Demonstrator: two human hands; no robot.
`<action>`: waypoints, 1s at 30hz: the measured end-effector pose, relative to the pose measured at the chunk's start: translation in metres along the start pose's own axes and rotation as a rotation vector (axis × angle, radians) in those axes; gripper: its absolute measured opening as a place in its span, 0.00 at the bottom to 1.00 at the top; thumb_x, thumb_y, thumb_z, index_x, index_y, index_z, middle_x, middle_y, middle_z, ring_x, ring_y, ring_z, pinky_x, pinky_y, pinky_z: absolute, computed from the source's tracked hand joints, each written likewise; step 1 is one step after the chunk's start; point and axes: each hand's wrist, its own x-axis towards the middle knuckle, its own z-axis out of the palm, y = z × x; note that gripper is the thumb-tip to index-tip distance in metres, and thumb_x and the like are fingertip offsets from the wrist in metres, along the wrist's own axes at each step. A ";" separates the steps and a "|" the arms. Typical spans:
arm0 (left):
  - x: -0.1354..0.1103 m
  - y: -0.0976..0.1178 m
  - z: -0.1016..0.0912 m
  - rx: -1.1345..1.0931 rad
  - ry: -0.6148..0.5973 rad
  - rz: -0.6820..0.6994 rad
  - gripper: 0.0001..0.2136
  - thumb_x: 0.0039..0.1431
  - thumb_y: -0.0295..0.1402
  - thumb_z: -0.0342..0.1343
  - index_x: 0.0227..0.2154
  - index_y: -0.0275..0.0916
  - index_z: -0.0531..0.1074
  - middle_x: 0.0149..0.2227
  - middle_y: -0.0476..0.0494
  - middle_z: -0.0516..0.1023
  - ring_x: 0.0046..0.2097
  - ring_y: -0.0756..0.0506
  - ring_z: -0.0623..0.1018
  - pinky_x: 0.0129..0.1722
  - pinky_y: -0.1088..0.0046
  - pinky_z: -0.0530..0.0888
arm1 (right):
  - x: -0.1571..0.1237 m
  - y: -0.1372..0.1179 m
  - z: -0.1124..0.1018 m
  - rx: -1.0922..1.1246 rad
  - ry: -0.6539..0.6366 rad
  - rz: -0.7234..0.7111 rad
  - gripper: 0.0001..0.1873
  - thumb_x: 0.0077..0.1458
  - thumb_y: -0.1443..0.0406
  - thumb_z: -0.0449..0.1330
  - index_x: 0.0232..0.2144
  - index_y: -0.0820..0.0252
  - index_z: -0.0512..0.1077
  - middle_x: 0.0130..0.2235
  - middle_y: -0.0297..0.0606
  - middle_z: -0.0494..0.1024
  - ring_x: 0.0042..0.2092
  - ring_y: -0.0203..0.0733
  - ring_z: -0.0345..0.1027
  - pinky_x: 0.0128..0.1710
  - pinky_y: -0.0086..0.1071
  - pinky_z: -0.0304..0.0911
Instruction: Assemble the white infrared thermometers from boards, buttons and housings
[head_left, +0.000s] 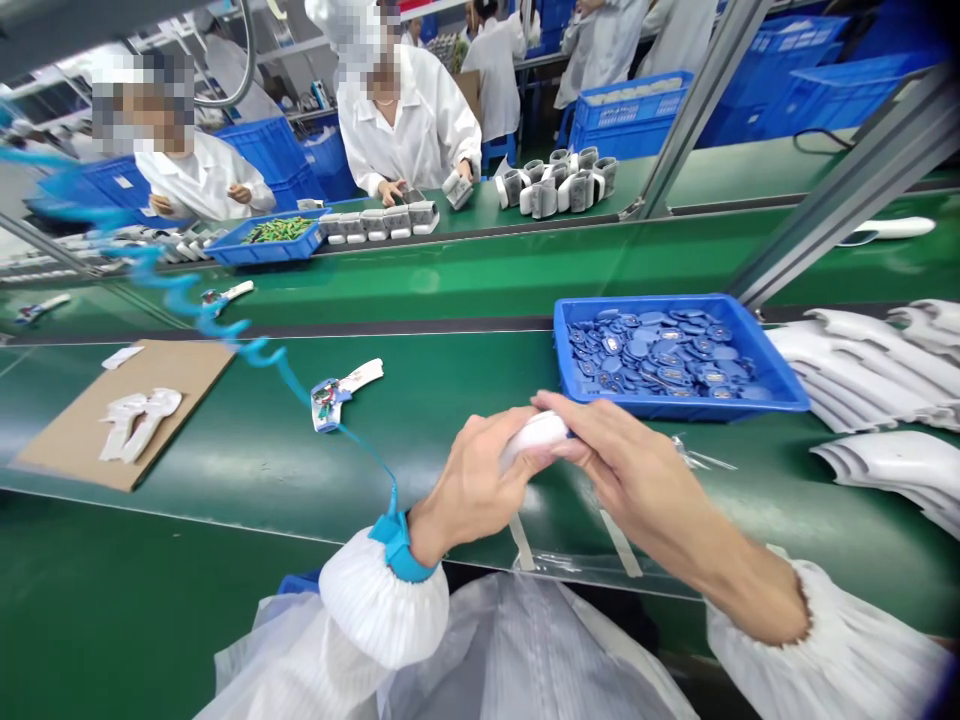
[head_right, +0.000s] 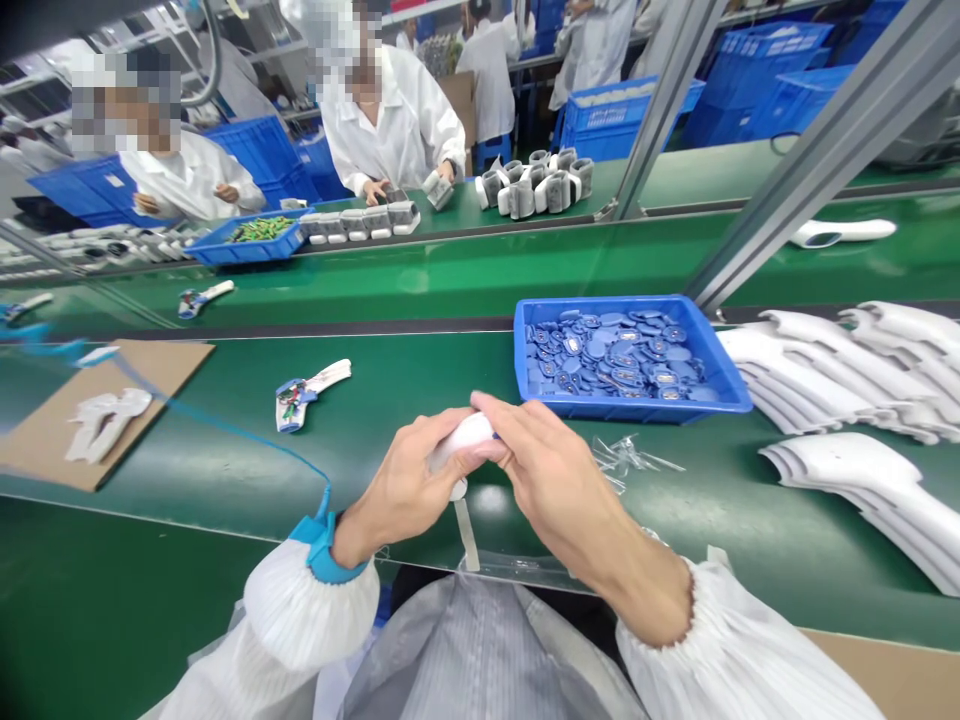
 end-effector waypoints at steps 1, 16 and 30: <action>0.001 -0.001 0.003 0.085 0.023 0.008 0.11 0.72 0.39 0.51 0.48 0.41 0.75 0.43 0.44 0.83 0.42 0.42 0.80 0.46 0.63 0.69 | -0.003 0.001 0.005 0.003 0.027 0.031 0.16 0.70 0.64 0.50 0.53 0.54 0.75 0.46 0.39 0.83 0.42 0.42 0.78 0.42 0.35 0.74; 0.003 -0.036 0.043 0.250 0.440 -0.209 0.25 0.69 0.42 0.51 0.15 0.41 0.57 0.19 0.49 0.65 0.25 0.49 0.65 0.31 0.69 0.62 | -0.045 -0.010 0.032 0.033 -0.082 0.169 0.18 0.72 0.54 0.50 0.44 0.57 0.75 0.35 0.39 0.76 0.28 0.39 0.68 0.27 0.33 0.63; 0.007 -0.061 0.039 -0.464 0.872 -0.179 0.28 0.73 0.52 0.39 0.19 0.42 0.57 0.23 0.48 0.68 0.27 0.48 0.72 0.32 0.69 0.73 | -0.020 -0.002 0.041 0.991 -0.567 1.243 0.26 0.60 0.42 0.56 0.32 0.59 0.69 0.24 0.29 0.67 0.19 0.27 0.42 0.19 0.26 0.32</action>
